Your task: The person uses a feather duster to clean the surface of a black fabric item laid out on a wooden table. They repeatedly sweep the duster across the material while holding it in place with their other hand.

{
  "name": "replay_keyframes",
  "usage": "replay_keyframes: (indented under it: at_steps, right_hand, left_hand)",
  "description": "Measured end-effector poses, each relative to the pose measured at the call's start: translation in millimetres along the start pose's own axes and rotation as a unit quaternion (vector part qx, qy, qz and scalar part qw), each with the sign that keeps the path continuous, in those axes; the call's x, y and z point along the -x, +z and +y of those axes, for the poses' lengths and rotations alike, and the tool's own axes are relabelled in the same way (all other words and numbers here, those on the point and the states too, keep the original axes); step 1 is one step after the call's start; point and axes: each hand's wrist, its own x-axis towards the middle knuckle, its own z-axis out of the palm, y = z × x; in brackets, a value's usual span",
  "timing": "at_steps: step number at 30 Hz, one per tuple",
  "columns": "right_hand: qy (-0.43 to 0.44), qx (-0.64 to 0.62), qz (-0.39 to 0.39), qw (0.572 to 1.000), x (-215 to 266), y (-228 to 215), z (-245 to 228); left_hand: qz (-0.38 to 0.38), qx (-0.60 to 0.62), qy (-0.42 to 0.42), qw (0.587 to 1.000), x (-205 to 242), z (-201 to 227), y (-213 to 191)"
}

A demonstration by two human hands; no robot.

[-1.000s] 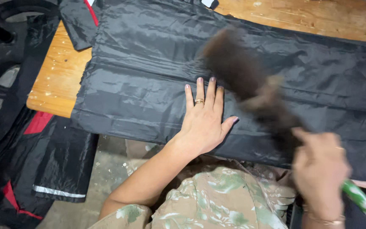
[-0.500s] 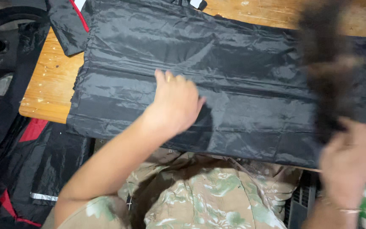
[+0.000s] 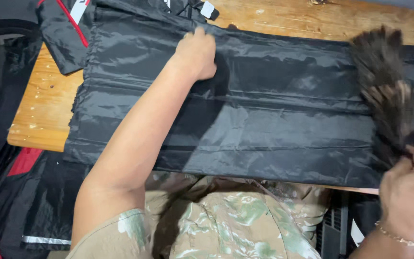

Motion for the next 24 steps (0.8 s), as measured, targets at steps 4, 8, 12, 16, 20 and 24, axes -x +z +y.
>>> replay_keyframes:
  at_steps: [4, 8, 12, 16, 20, 24]
  right_hand:
    - [-0.167, 0.134, 0.041, 0.976, 28.5, -6.6, -63.6]
    - [-0.232, 0.08, -0.004, 0.97, 46.6, 4.1, -120.4]
    - [-0.154, 0.15, -0.049, 0.975, 13.7, 20.3, -63.3]
    - [-0.042, 0.197, -0.003, 0.979, -10.6, 30.4, 7.4]
    - [-0.089, 0.155, 0.057, 0.982, 2.2, 20.3, -28.3]
    - [-0.187, 0.085, 0.005, 0.979, 31.4, 7.2, -131.2]
  left_hand:
    - [0.139, -0.008, 0.037, 0.99, -27.3, 1.8, 2.1]
    - [0.118, -0.04, 0.015, 0.992, -37.9, 3.3, 14.5]
    - [0.259, 0.023, 0.049, 0.964, -18.1, -5.1, 26.6]
    - [0.37, 0.057, 0.08, 0.924, -13.8, -4.9, 37.3]
    - [0.37, 0.105, 0.092, 0.919, -16.2, -5.2, 42.8]
    - [0.389, 0.107, 0.11, 0.908, -24.2, -9.7, 51.3]
